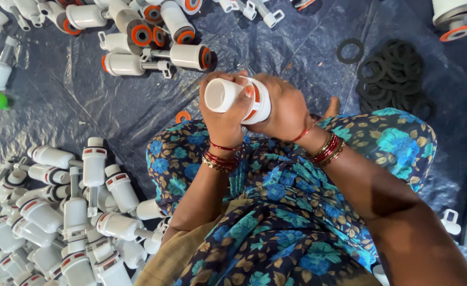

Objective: The person sits on a tarp and assembles white cylindrical plastic parts by hand. They pick up a main body, insert a black rubber ring, and screw on a white cap. The person repeats this process with multiple units, placing the finished assemblies into a blue crate.

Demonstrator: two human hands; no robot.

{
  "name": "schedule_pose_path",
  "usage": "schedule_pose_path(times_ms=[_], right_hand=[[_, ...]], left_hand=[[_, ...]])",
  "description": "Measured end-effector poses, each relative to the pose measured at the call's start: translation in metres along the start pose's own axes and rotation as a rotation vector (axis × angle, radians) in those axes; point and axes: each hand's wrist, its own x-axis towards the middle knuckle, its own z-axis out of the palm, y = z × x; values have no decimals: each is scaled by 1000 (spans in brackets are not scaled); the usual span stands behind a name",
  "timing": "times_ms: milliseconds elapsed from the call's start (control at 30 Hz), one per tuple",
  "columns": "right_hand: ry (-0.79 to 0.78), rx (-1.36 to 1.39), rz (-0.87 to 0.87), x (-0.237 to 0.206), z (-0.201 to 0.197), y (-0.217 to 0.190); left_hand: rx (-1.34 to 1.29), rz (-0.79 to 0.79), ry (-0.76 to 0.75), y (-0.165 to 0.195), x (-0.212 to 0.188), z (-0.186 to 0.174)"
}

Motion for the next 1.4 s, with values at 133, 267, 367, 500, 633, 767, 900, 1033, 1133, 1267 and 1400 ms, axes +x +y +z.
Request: schedule_pose_path(times_ms=[133,267,367,500,633,767,900,1033,1133,1267,1400], right_hand=[[-280,387,37,2,-10,7],[-266,446,32,6,-6,2],[94,-4,163,5,-1,-5],[-249,422,48,3,-7,2],[-235,530,143,3,1,7],[-145,106,81,6,1,10],[-473,791,154,7,-9,8],[-155,210,183,16,-3,-5],[-339,262,130,24,-14,-4],[-297,370,154,28,-7,-9],[-10,59,135,19,4,-15]], left_hand=[[4,5,-501,9,17,-23],[109,65,-451,14,20,-21],[156,71,-185,12,10,-4],[-27,-6,-519,23,14,-9],[147,-18,-461,29,19,-14],[138,31,-245,25,16,-5],[-34,28,-558,26,19,-6],[151,13,-102,17,20,-9],[-71,-10,-248,10,24,-11],[3,52,-368,13,31,-20],[83,73,-100,8,30,-14]])
